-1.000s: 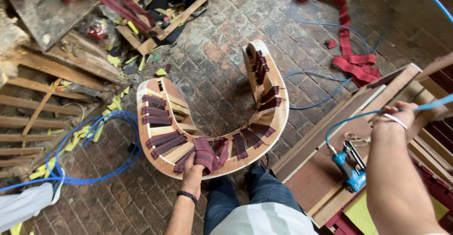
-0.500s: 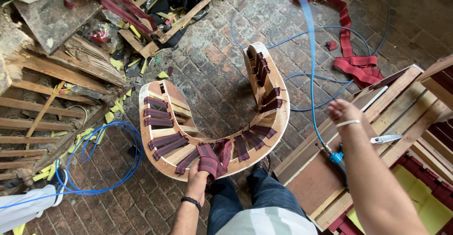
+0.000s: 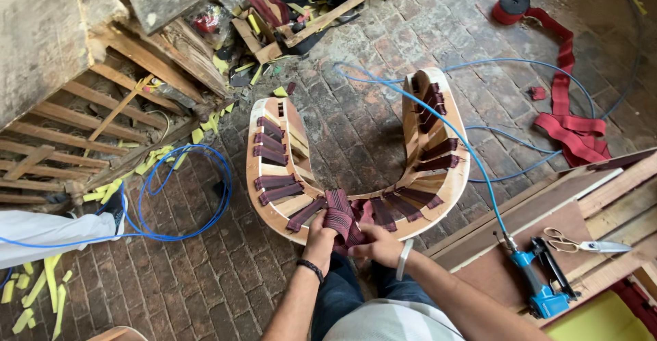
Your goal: The person weaves maroon fabric strips into the frame of a wooden chair seat. They use a pneumatic nail gun to secure the strips and scissors to trim excess material. The person repeatedly positions, staples, and cuts the fabric to form a woven pattern.
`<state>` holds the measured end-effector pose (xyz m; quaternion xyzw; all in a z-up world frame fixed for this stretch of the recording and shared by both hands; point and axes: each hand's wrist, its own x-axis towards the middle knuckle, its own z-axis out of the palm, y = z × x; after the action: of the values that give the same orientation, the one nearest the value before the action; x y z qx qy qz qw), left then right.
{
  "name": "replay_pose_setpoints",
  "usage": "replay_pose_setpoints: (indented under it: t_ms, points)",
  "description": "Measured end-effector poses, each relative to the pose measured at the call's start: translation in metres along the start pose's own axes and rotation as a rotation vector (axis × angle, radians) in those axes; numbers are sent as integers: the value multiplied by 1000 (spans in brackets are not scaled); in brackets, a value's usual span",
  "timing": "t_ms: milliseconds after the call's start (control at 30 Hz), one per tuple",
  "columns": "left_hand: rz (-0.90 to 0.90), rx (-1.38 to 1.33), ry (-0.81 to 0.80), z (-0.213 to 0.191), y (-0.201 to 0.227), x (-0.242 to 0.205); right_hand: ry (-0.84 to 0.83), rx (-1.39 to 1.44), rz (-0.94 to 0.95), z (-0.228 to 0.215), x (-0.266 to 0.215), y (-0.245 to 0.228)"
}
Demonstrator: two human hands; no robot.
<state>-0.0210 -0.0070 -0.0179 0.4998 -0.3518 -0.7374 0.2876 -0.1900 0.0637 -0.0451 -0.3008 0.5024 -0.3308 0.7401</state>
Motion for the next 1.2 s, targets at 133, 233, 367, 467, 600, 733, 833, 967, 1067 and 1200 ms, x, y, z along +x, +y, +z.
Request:
replay_pose_setpoints:
  t_ms: [133,233,367,467,600,733,833,967,1067,1200]
  points:
    - [-20,-137,37,-27,-15,2,-61,-403,110,12,12,-14]
    - [-80,-273,148,-44,-21,2,37,-909,-229,0,18,-23]
    - [-67,-452,99,-63,-4,2,186,-464,105,-5,28,-36]
    - [-90,-380,110,-75,23,2,291,135,143,6,39,-47]
    - [-108,-151,-8,-83,54,-6,269,528,30,31,55,-64]
    - [243,201,-345,-77,69,-7,25,593,-37,59,73,-76]
    - [244,426,-184,-92,70,-3,76,668,54,80,87,-77]
    - [-18,807,-229,-157,58,7,23,551,161,100,93,-73]
    - [-212,763,-179,-222,41,7,17,508,233,115,91,-71]
    - [-255,846,217,-329,36,-13,140,461,292,129,95,-68]
